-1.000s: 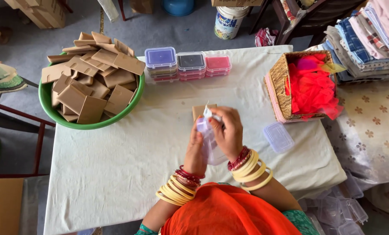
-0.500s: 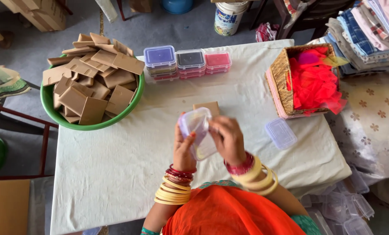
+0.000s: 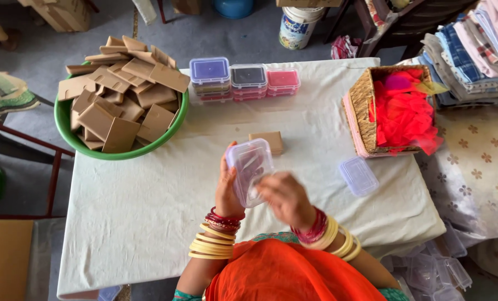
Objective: The recorder is shown packing small square brown items, likely soaps or stationary, into clear plastic containers and wrapping them in pink tissue paper.
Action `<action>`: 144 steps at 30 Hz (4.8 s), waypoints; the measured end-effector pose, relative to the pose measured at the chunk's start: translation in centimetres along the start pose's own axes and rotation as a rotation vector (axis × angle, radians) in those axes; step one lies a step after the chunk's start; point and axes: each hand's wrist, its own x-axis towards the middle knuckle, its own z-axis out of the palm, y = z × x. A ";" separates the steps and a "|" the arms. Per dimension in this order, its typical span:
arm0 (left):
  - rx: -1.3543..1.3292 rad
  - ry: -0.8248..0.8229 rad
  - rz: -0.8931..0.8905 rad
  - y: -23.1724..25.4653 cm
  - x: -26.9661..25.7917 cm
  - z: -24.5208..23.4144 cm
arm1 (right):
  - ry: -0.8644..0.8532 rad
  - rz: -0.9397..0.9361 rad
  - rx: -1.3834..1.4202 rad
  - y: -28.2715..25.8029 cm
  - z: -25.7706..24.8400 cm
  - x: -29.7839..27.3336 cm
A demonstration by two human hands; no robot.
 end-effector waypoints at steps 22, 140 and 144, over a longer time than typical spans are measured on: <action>0.196 -0.069 0.154 -3.5 -0.9 -0.3 | 0.100 0.152 -0.180 -0.8 -0.2 1.9; 0.826 -0.044 0.538 -3.8 -3.5 -1.0 | -0.045 0.213 0.229 0.0 -1.2 -1.2; 0.851 -0.370 0.518 -3.3 -3.7 -1.4 | -0.074 0.446 0.414 2.7 -2.2 -0.5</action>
